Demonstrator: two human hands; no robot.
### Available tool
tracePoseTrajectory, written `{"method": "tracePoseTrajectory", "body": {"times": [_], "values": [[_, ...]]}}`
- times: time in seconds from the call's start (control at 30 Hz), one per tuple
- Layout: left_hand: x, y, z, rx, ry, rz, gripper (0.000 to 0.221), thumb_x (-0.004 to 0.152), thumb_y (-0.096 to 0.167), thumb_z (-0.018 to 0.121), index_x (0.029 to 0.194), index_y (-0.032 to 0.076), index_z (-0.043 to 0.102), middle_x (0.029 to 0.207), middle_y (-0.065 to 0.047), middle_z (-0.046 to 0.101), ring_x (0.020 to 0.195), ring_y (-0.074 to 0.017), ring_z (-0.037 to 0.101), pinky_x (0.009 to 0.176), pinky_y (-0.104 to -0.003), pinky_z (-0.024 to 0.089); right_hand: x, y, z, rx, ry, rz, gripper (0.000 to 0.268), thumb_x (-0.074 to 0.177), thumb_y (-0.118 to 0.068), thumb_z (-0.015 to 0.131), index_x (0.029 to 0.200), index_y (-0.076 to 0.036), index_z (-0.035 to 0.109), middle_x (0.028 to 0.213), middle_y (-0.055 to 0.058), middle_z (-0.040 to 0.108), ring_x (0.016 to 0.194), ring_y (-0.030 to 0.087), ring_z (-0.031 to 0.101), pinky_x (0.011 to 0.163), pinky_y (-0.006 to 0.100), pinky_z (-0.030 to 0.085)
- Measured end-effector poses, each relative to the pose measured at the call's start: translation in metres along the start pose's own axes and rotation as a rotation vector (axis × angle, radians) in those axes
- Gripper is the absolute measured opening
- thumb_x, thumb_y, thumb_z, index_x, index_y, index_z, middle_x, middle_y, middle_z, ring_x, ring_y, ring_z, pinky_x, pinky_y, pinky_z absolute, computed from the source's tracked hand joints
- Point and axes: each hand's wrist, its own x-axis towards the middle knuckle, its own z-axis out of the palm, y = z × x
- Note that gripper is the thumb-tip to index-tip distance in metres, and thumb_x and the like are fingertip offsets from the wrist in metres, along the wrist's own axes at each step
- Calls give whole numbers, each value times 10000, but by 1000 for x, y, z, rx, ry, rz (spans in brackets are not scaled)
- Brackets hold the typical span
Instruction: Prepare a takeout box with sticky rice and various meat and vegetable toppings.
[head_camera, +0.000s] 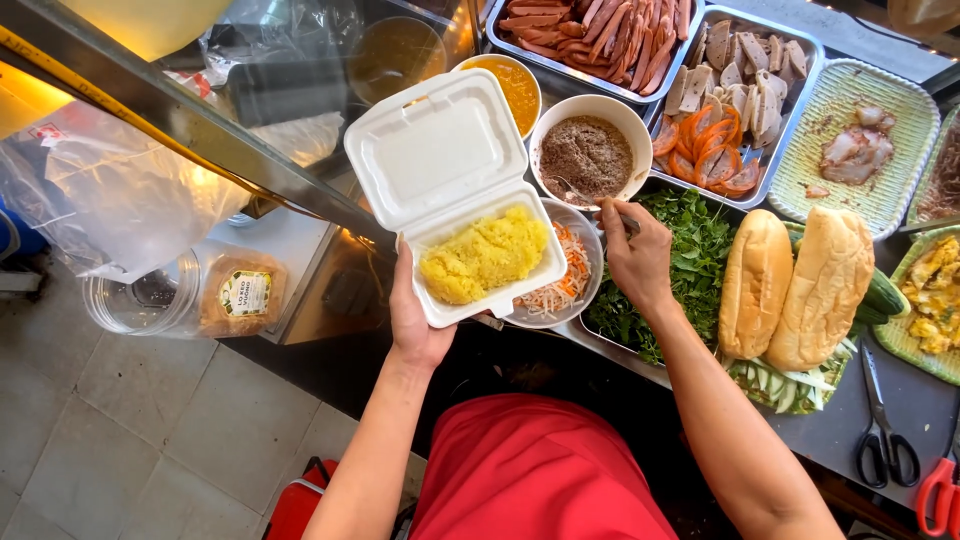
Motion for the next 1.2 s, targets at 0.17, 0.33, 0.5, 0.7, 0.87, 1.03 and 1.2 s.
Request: {"method": "tracePoseTrajectory", "body": {"times": [0.17,0.33,0.5,0.7,0.87,1.03,1.2], "values": [[10,-12,-11,35,68,15,669,1041,552,409,1524,91,429,1485,-101,547,1360,-271,543,1118,-471,478,9,30,-8,306,50,234,284,1085,-222,560,1116,-1,736,924,87,757,767,122,704,725,274,617],[38,-33,-12,40,87,123,749,1020,631,351,1541,96,411,1507,-101,545,1392,-271,525,1153,-466,450,-6,-43,-52,713,152,283,250,1101,-177,600,1161,35,719,944,83,721,786,117,646,711,254,522],[67,-56,15,-75,-34,175,791,1031,668,338,1574,94,377,1542,-109,503,1426,-281,485,1184,-458,415,-54,-135,-69,360,64,-48,226,1110,-121,578,1197,43,706,1008,101,730,864,147,673,769,269,546],[66,-53,47,-139,-65,148,780,1030,648,364,1606,124,316,1593,-73,427,1467,-250,425,1226,-426,351,-71,-166,-69,-148,12,-429,124,1036,16,652,1142,27,717,1054,149,743,940,208,720,830,289,567],[63,-53,53,-108,-84,160,782,1032,639,367,1618,125,292,1604,-68,414,1477,-245,415,1230,-427,346,-86,-178,-72,-141,111,-364,116,1077,21,639,1167,46,708,1069,150,745,923,199,726,841,270,579],[56,-49,60,-65,-59,159,789,1033,649,318,1623,127,275,1618,-74,401,1485,-249,406,1233,-414,338,-89,-175,-62,-27,70,-297,138,1050,-24,628,1139,47,706,1013,129,746,905,178,735,822,290,606],[32,-26,75,-155,-89,93,776,1038,634,309,1617,119,282,1607,-83,405,1474,-273,412,1223,-441,349,-74,-163,-77,180,204,-115,215,1124,-87,586,1227,73,686,1048,133,733,935,175,723,856,302,613]]}}
